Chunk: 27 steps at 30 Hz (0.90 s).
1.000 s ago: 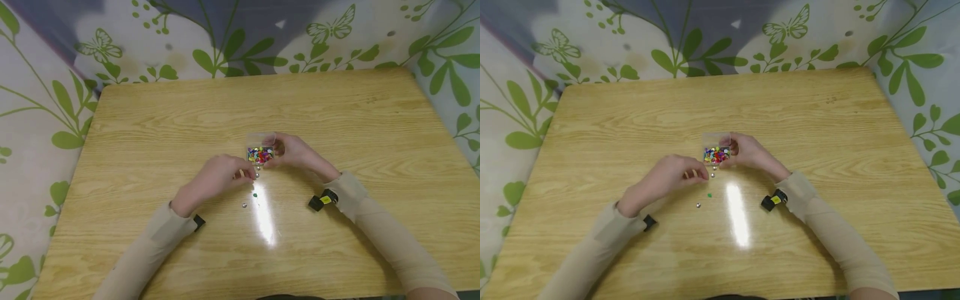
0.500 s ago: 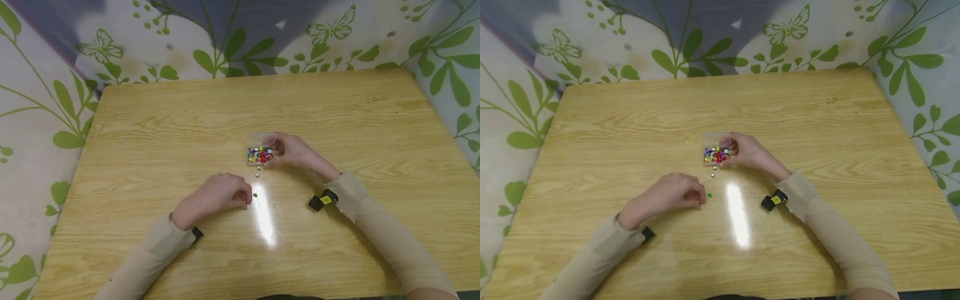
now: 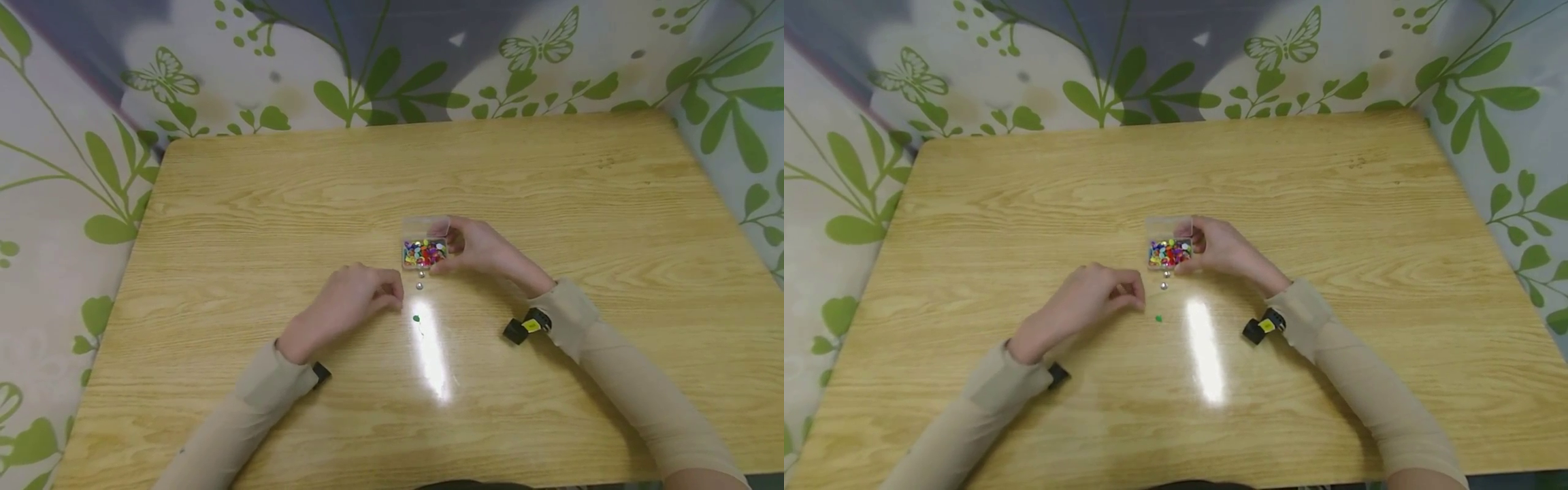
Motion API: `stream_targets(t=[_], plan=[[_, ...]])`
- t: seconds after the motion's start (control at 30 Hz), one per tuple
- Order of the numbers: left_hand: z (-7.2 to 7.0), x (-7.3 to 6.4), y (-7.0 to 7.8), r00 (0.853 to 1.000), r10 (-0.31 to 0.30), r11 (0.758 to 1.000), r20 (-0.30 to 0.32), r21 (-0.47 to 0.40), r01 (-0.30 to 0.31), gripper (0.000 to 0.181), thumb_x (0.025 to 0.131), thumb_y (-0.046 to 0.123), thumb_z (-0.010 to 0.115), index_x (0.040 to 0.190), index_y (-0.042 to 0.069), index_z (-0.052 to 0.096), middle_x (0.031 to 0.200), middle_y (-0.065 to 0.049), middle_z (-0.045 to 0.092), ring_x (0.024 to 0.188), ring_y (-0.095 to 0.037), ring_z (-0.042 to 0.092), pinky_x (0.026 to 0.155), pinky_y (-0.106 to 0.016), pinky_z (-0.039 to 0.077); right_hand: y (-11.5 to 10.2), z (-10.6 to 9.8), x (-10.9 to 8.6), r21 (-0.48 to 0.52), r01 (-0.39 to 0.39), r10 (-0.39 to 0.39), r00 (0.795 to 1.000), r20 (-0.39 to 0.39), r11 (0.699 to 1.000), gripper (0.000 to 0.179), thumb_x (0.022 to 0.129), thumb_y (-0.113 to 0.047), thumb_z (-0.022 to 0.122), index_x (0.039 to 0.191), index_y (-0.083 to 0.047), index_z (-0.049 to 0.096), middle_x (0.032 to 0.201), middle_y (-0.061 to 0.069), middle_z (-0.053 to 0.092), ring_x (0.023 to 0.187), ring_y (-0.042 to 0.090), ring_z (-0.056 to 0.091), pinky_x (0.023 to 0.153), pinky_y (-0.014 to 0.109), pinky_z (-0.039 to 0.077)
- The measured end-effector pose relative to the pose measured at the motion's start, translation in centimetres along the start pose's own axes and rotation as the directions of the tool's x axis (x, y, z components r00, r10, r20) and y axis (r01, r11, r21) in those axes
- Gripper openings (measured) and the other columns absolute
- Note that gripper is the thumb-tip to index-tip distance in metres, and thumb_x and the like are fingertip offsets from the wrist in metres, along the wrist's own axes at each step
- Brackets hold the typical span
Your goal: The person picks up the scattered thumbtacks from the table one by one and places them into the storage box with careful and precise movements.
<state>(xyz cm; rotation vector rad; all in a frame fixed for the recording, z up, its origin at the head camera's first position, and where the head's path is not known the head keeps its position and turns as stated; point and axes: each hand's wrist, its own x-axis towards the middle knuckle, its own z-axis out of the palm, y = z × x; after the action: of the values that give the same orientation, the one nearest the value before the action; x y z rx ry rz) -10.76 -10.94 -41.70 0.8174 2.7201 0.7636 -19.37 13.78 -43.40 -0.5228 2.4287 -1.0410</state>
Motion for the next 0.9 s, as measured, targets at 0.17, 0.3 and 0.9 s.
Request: stream_targets(t=[0.17, 0.3, 0.9], plan=[[-0.7, 0.9, -0.5, 0.996, -0.049, 0.999, -0.071, -0.007, 0.049, 0.005, 0.094, 0.022, 0.074, 0.090, 0.020, 0.071, 0.086, 0.005, 0.076, 0.076, -0.010, 0.071, 0.069, -0.031, 0.056, -0.2, -0.1, 0.0, -0.005, -0.006, 0.006, 1.000, 0.001, 1.000, 0.066, 0.077, -0.020, 0.090, 0.131, -0.003, 0.057, 0.113, 0.017, 0.061, 0.104, 0.031, 0.060, 0.094, 0.043, 0.052], [-1.1, 1.9, -0.9, 0.991, -0.082, 0.996, -0.107, 0.012, 0.084, 0.005, 0.093, 0.022, 0.075, 0.093, 0.019, 0.072, 0.087, 0.003, 0.075, 0.074, -0.011, 0.069, 0.066, -0.031, 0.055, -0.1, -0.1, -0.1, 0.006, -0.013, 0.013, 1.000, 0.001, 1.000, 0.067, 0.076, -0.019, 0.090, 0.132, -0.003, 0.056, 0.113, 0.017, 0.061, 0.105, 0.031, 0.061, 0.095, 0.043, 0.052], [-2.1, 5.5, 0.4, 0.963, -0.089, 0.993, -0.253, 0.050, 0.105, 0.017, 0.094, 0.017, 0.074, 0.110, 0.019, 0.078, 0.100, -0.001, 0.077, 0.075, -0.014, 0.071, 0.047, -0.027, 0.046, 0.0, -0.2, 0.0, 0.002, 0.016, -0.016, 1.000, 0.006, 1.000, 0.066, 0.076, -0.021, 0.090, 0.131, -0.006, 0.058, 0.114, 0.014, 0.061, 0.103, 0.029, 0.060, 0.093, 0.042, 0.052]])
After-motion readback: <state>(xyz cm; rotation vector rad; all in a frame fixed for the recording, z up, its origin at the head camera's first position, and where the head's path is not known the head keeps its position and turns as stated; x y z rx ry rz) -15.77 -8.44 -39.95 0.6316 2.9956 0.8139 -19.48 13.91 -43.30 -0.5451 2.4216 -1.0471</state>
